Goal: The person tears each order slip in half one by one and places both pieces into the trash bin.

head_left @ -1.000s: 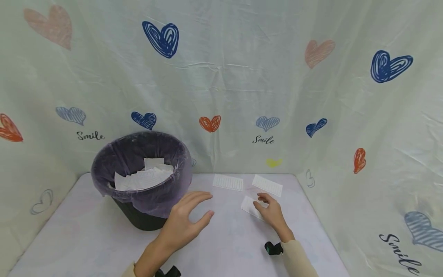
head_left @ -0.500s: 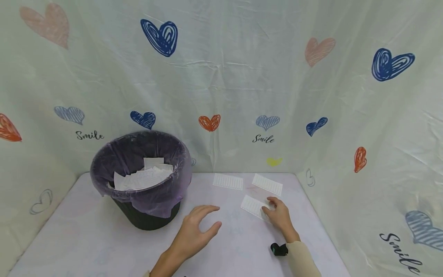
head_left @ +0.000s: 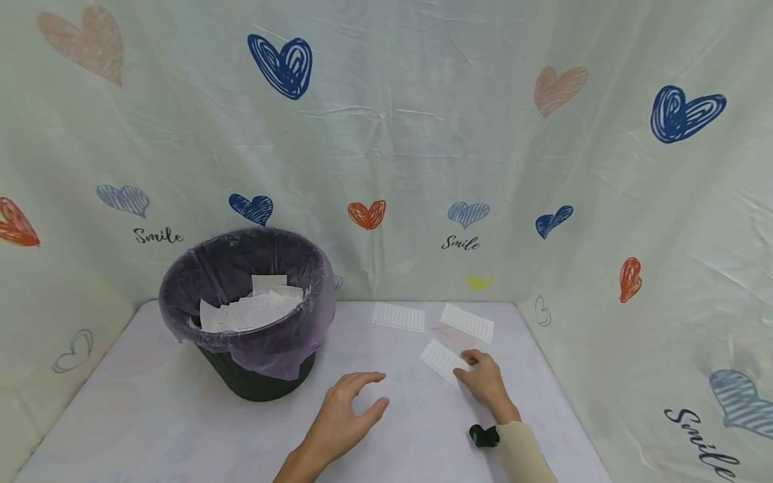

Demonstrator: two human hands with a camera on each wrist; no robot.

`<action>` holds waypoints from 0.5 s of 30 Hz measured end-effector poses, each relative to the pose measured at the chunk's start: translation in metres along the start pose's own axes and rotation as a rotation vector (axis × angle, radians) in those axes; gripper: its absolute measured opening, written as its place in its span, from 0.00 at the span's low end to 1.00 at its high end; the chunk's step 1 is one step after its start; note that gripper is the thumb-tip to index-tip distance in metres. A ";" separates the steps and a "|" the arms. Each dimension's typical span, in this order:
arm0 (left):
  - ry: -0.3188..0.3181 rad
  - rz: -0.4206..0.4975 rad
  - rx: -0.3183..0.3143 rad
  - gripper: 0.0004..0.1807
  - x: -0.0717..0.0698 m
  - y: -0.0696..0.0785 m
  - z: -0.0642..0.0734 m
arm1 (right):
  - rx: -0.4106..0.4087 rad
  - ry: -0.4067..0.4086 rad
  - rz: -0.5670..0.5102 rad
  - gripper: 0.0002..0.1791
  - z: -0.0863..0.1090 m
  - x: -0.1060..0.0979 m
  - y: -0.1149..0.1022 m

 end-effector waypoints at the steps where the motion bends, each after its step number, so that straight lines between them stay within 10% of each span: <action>1: -0.004 -0.002 -0.001 0.19 0.001 -0.001 0.001 | 0.003 -0.003 -0.003 0.23 0.000 0.001 0.000; 15: -0.019 0.016 -0.052 0.18 0.005 -0.010 0.007 | -0.068 -0.066 -0.118 0.08 0.011 0.019 -0.019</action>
Point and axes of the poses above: each hand's wrist, its own z-axis away from the middle knuckle, its own x-axis out of the palm, y = z × x, the point moved 9 cm from there along -z, towards the middle knuckle, and after that the axes turned 12 degrees about x, right-handed, at the moved point
